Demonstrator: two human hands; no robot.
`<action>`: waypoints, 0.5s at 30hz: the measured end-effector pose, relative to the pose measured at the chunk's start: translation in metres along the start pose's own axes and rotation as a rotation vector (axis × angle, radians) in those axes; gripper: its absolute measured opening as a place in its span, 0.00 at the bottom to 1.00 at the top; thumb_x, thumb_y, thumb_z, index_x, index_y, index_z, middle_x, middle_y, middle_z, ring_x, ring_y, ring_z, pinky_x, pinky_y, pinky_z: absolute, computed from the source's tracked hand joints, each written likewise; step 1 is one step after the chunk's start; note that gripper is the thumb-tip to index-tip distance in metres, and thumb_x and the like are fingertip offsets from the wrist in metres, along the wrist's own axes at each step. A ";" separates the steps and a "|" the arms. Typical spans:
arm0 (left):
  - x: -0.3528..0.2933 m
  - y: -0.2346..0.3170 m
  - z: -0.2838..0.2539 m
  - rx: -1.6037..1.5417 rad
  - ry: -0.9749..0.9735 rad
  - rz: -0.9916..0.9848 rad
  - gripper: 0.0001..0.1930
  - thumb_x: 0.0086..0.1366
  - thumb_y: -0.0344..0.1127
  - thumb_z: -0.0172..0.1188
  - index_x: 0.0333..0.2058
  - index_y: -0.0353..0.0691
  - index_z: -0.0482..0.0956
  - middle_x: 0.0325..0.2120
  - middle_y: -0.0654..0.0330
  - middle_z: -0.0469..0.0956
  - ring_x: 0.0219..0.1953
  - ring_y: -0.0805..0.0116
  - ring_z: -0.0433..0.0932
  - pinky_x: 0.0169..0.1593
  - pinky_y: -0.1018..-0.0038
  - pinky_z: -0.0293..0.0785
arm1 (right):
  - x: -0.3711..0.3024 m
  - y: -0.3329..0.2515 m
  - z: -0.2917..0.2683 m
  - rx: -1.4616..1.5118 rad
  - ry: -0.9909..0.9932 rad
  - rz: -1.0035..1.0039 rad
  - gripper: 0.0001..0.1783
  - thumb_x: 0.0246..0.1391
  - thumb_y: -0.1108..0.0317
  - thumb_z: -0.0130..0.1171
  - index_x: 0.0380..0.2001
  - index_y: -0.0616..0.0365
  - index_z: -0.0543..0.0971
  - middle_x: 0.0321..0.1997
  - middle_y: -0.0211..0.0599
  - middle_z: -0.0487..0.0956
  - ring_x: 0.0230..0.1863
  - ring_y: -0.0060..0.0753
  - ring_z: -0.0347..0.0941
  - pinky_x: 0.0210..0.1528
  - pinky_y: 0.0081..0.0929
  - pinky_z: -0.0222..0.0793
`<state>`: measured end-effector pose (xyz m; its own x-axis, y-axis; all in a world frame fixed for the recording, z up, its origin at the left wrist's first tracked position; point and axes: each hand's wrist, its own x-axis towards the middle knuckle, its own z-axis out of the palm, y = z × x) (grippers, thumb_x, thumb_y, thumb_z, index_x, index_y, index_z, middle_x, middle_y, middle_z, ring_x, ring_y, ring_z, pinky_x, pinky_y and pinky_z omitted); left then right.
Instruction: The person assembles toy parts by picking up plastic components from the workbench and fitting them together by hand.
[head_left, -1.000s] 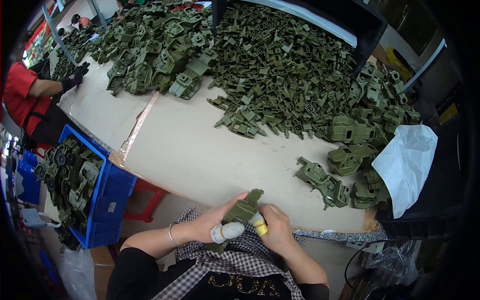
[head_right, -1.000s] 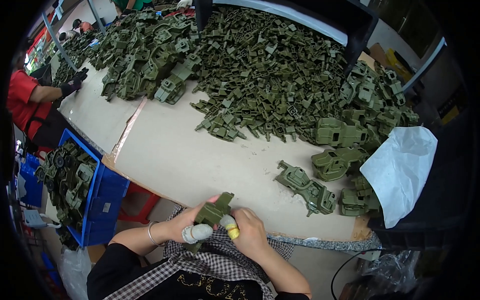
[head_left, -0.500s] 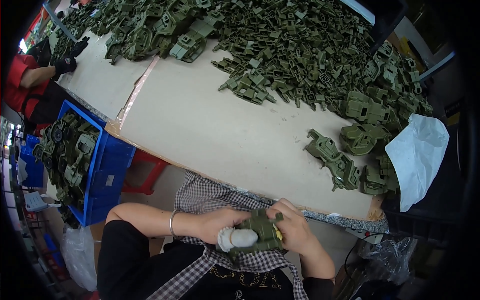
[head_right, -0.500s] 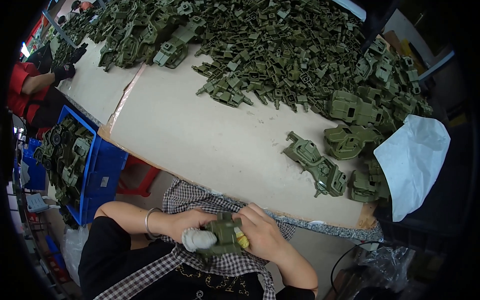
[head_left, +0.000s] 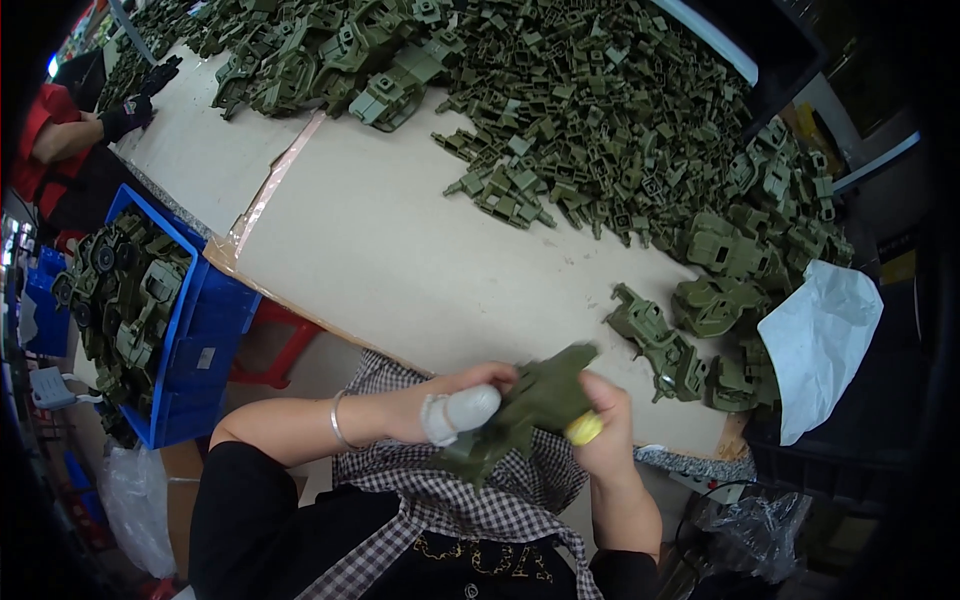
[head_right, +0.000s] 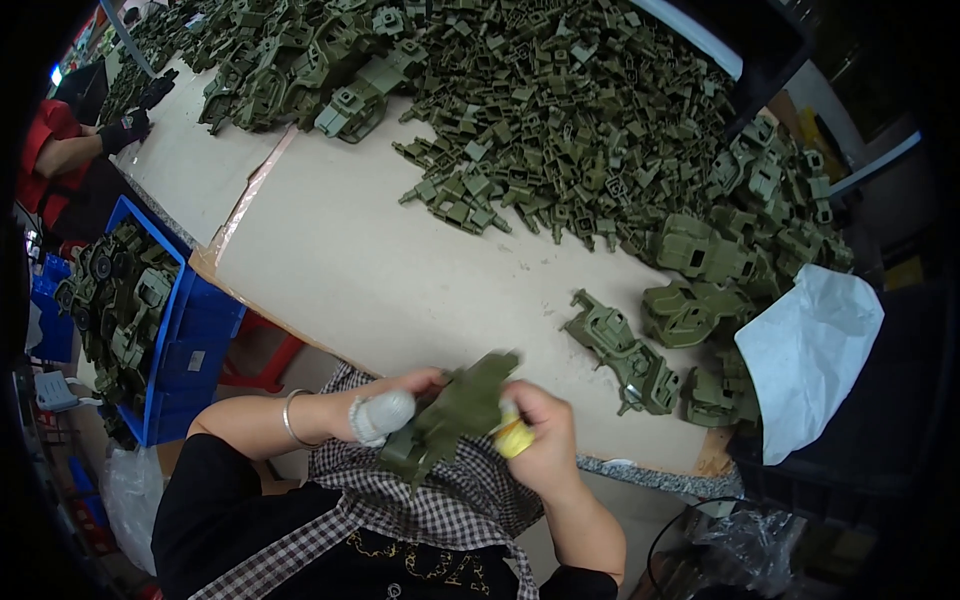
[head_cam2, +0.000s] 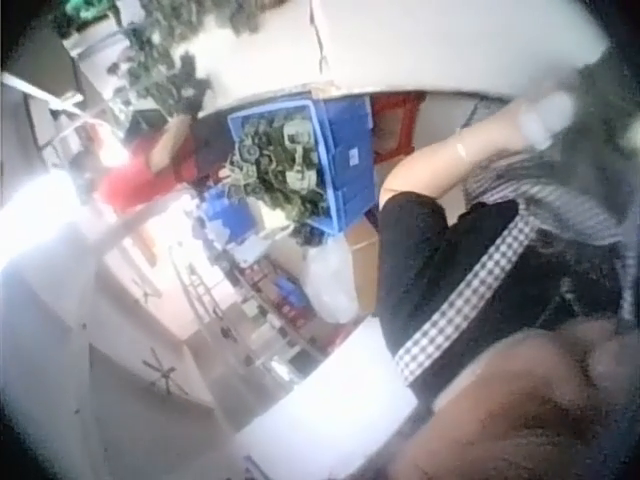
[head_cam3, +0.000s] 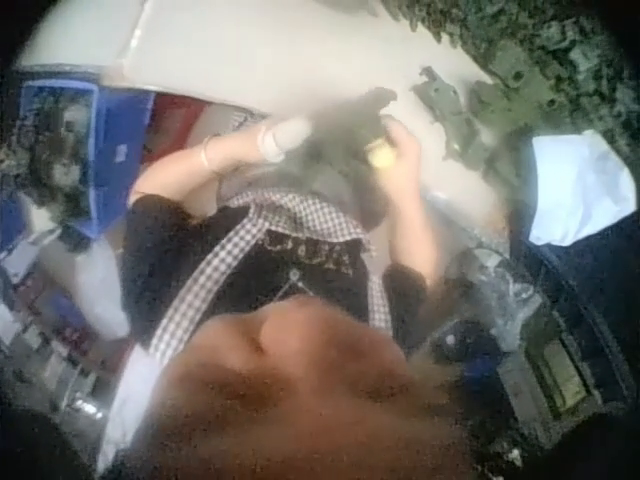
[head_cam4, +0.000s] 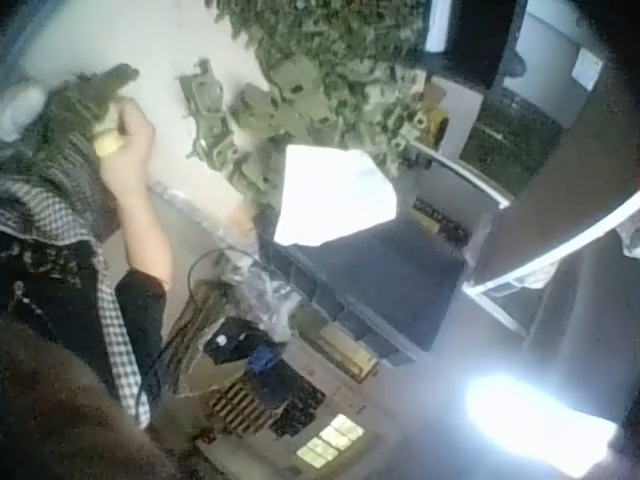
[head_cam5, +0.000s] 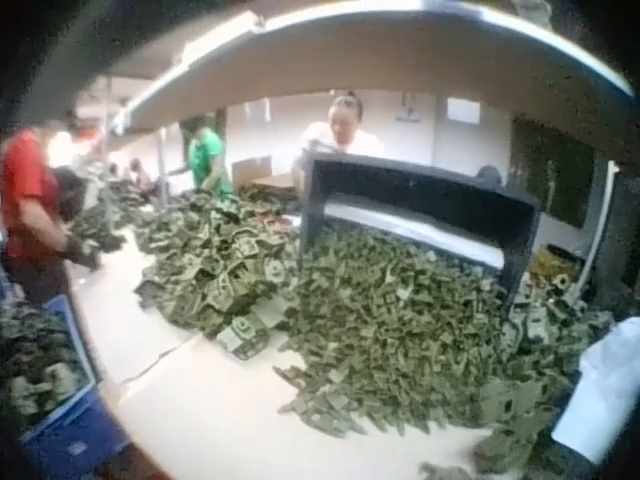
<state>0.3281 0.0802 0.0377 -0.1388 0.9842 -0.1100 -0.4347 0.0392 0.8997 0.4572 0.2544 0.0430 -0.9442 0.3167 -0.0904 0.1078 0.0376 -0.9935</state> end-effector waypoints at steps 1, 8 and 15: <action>-0.002 0.003 -0.001 -0.142 0.086 0.086 0.20 0.59 0.34 0.55 0.48 0.32 0.66 0.45 0.58 0.70 0.49 0.71 0.68 0.53 0.74 0.64 | 0.006 -0.005 -0.002 -0.006 0.000 -0.010 0.09 0.42 0.79 0.57 0.31 0.64 0.74 0.33 0.35 0.77 0.35 0.20 0.71 0.35 0.20 0.67; -0.046 -0.010 -0.044 -0.585 0.270 0.042 0.26 0.64 0.51 0.43 0.52 0.37 0.60 0.46 0.52 0.69 0.40 0.66 0.75 0.38 0.74 0.74 | 0.088 -0.029 -0.004 -0.601 0.073 -0.102 0.19 0.44 0.74 0.57 0.43 0.62 0.71 0.38 0.41 0.75 0.38 0.36 0.73 0.41 0.28 0.68; -0.055 -0.003 -0.044 -0.381 0.477 0.074 0.29 0.63 0.55 0.43 0.53 0.38 0.60 0.46 0.54 0.70 0.41 0.70 0.73 0.41 0.73 0.71 | 0.166 0.019 0.018 -1.120 0.447 -0.290 0.17 0.44 0.72 0.57 0.40 0.60 0.73 0.36 0.39 0.70 0.40 0.43 0.68 0.39 0.36 0.67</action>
<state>0.2975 0.0186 0.0227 -0.5250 0.7930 -0.3092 -0.6844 -0.1773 0.7073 0.2974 0.2909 0.0084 -0.8120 0.4492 0.3727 0.3273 0.8791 -0.3465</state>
